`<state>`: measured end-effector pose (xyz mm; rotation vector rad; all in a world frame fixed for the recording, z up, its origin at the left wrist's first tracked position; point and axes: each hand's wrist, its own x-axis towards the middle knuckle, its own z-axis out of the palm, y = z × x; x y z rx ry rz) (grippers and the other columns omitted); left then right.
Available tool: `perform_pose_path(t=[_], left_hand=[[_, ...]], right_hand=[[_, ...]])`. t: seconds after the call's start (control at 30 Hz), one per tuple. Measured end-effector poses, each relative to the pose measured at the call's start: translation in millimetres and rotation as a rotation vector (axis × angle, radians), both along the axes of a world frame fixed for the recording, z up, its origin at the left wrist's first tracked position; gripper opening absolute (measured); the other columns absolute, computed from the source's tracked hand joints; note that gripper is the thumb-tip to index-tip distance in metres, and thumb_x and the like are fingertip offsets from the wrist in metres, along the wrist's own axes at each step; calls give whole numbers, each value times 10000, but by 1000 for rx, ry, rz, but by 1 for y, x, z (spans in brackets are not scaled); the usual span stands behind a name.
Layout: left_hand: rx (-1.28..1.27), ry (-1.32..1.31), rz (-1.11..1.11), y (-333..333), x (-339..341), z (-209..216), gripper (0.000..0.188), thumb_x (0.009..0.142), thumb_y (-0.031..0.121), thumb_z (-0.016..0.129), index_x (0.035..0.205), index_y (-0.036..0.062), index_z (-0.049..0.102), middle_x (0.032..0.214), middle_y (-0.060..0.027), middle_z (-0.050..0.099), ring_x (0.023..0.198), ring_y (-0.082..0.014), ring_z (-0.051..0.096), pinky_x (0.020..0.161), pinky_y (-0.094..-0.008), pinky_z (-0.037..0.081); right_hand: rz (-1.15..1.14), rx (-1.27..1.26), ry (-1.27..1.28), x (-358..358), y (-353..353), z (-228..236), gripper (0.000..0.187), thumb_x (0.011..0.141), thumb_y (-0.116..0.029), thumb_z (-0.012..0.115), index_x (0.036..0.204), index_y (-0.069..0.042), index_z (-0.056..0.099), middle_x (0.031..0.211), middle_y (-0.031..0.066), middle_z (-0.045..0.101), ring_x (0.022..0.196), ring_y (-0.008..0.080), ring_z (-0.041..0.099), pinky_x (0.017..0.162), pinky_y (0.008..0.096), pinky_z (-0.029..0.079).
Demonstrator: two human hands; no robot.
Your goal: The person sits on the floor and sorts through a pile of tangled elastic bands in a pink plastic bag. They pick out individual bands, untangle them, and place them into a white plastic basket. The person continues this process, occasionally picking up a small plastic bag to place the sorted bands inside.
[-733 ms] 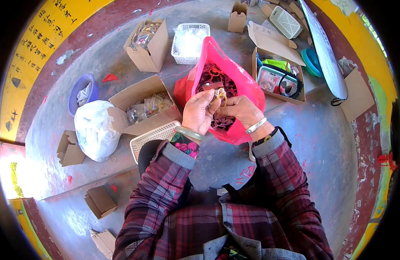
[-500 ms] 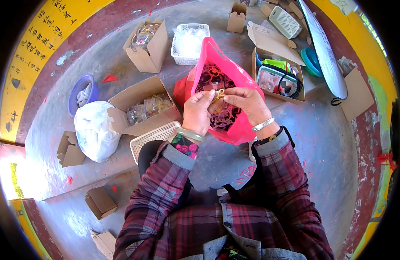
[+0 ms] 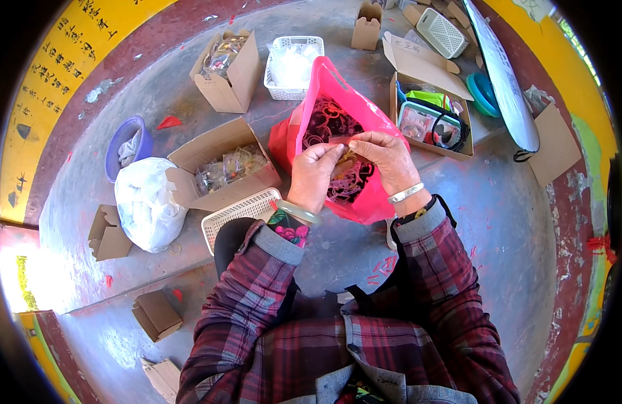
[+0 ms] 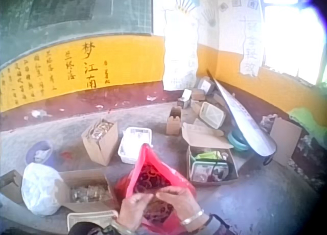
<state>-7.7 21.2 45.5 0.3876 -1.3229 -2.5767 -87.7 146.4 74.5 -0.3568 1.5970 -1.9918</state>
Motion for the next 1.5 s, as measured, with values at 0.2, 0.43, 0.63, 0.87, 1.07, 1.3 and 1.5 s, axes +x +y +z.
perform_pose_path(t=[0.2, 0.43, 0.63, 0.87, 1.07, 1.3, 1.5], left_hand=[[-39, 2, -27, 3, 0, -3, 173, 877, 90, 537, 956, -59, 575, 914, -99, 610, 817, -173, 620, 749, -288, 539], [-96, -9, -18, 3, 0, -3, 173, 876, 96, 541, 951, -55, 579, 898, -96, 611, 805, -168, 621, 750, -288, 539], [-118, -31, -99, 2, 0, 0, 150, 863, 83, 555, 958, -30, 579, 891, -78, 620, 799, -140, 620, 723, -255, 527], [-80, -25, -89, 2, -1, -4, 121, 845, 47, 566, 947, -19, 569, 868, -69, 617, 772, -120, 613, 703, -221, 509], [-129, -86, -41, -2, -2, -9, 106, 855, 32, 541, 926, -40, 571, 883, -96, 616, 786, -160, 623, 729, -273, 535], [-54, -20, -27, 2, 0, -4, 144, 868, 44, 530, 964, -45, 588, 910, -94, 618, 824, -167, 615, 729, -293, 540], [1, 6, -54, 1, 1, -5, 151, 870, 44, 528, 971, -49, 590, 947, -98, 613, 849, -165, 610, 754, -307, 542]], right_hand=[[8, 32, 5, -8, 4, -11, 109, 750, -33, 662, 841, 25, 643, 782, 53, 640, 703, 98, 576, 667, 207, 446], [57, 120, 63, -10, 7, -9, 93, 756, -22, 647, 840, 19, 645, 796, 53, 644, 731, 101, 585, 700, 209, 445], [33, 87, 84, -8, 6, -9, 77, 749, -5, 651, 814, 30, 632, 763, 52, 634, 683, 95, 572, 638, 205, 444], [14, 70, 86, -9, 6, -11, 69, 762, -14, 629, 808, 37, 630, 754, 54, 629, 683, 97, 572, 623, 208, 450], [14, 137, 287, -5, 1, -12, 122, 768, -49, 637, 837, 51, 645, 758, 25, 618, 702, 78, 552, 621, 208, 441], [22, 88, 120, -6, 4, -6, 89, 747, -54, 661, 784, 25, 642, 718, 18, 619, 645, 65, 542, 579, 203, 432], [-13, 91, 139, -5, 4, -6, 71, 732, -39, 669, 759, 18, 637, 704, 16, 618, 625, 62, 531, 568, 200, 425]])
